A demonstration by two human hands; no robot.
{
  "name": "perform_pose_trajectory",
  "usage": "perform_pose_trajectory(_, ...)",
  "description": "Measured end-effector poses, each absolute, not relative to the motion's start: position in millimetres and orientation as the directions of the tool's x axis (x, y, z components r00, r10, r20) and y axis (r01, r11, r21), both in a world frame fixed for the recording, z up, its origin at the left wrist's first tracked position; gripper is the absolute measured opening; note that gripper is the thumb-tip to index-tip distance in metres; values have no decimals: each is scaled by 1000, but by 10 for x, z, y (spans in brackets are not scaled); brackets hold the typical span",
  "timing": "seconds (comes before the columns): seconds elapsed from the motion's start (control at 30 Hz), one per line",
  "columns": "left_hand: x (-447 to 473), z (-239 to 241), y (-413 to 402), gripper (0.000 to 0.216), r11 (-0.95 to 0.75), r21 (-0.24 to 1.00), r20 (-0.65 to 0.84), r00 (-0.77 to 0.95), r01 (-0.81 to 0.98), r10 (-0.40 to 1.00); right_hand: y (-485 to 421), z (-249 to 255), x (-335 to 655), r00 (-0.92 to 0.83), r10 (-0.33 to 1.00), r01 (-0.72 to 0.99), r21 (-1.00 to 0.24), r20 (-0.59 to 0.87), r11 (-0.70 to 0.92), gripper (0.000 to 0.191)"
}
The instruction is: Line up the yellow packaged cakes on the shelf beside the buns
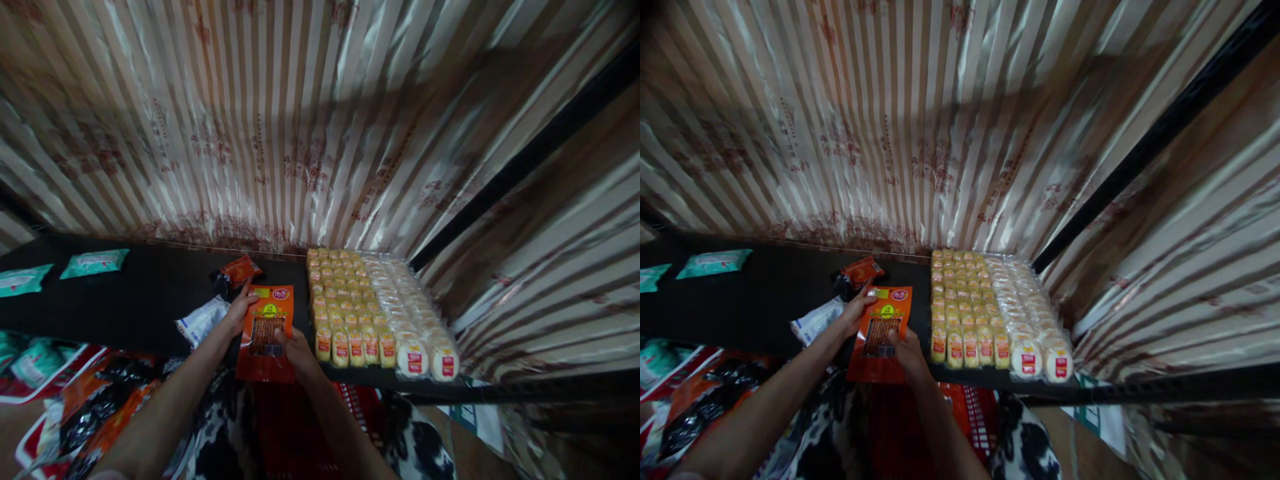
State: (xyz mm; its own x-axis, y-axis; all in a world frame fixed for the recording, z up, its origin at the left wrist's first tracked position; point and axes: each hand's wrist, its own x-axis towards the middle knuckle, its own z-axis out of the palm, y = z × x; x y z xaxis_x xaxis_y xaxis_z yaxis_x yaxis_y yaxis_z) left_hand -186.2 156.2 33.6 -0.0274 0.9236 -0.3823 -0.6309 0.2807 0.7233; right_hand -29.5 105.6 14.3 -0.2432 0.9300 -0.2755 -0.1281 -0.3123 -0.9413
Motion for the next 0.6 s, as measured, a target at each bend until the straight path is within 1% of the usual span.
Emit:
perform_pose_trajectory(0.1,-2034,300,1597,81,247,736,-394,-102,-631,913,1113,185,-451,-273,917,-136,-932,-290,-335,52)
perform_pose_trajectory(0.2,-2129,298,1579,72,217,748,-391,-153,-627,908,1142,234,-552,-287,914,-170,-923,-288,-344,53)
perform_pose_trajectory(0.3,-2122,337,1515,59,214,755,-357,-115,-620,927,1151,262,-563,-297,902,-202,-903,-313,-380,59)
perform_pose_trajectory(0.4,-2041,395,1418,53,228,748,-346,-72,-623,936,1135,264,-498,-291,903,-206,-901,-316,-381,61)
perform_pose_trajectory(0.6,-1799,405,1142,41,327,703,-425,-5,-631,905,986,294,-292,-236,912,-193,-904,-335,-382,63)
